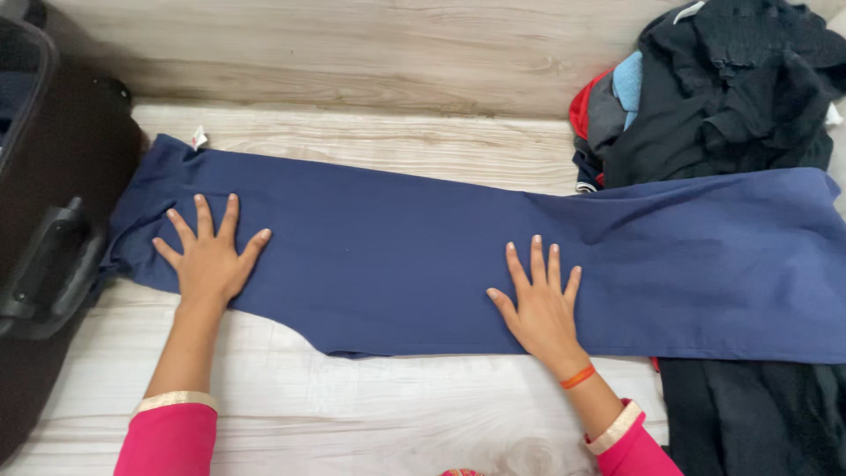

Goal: The person folds a white long-sleeved shirt and two pairs of dark pants on a light-colored floor. They smooth each garment, fold it into a compact rectangle, and place it into an open black suitcase.

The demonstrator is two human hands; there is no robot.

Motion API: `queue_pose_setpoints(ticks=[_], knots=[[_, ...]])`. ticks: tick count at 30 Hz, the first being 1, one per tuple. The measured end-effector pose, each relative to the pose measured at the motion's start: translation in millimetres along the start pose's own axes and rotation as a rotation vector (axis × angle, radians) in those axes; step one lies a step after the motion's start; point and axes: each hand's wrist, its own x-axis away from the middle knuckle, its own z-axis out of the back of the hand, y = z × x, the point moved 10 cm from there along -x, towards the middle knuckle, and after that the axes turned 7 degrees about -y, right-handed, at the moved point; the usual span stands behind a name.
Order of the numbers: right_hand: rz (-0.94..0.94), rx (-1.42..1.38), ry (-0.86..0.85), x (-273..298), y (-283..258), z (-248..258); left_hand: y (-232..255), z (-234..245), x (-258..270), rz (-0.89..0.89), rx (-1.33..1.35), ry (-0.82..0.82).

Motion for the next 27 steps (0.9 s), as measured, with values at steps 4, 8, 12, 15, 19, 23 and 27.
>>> queue_pose_setpoints(ticks=[4, 8, 12, 15, 19, 23, 27], knots=[[-0.014, 0.057, -0.012, -3.8, -23.4, -5.2, -20.7, -8.3, -23.7, 0.192, 0.069, -0.112], [0.012, 0.026, -0.017, -11.5, -38.8, -4.6, 60.3, -12.6, -16.1, 0.036, -0.124, 0.050], [0.112, -0.193, 0.001, -3.8, -41.5, 10.1, 91.4, -16.3, -16.4, -0.046, 0.010, -0.002], [0.154, -0.623, 0.118, 30.6, -9.9, 42.2, 56.7, 0.8, -27.4, -0.006, 0.041, 0.017], [-0.115, -0.952, 0.335, 109.8, 72.4, 53.0, 28.0, -3.7, -24.8, 0.001, 0.021, 0.009], [-0.613, -1.149, 0.273, 169.7, 145.0, 3.6, 28.2, -8.7, -26.4, -0.008, -0.012, -0.019], [-0.756, -1.300, 0.224, 174.3, 171.9, -2.1, 58.7, -7.4, -19.3, -0.047, -0.077, -0.045]])
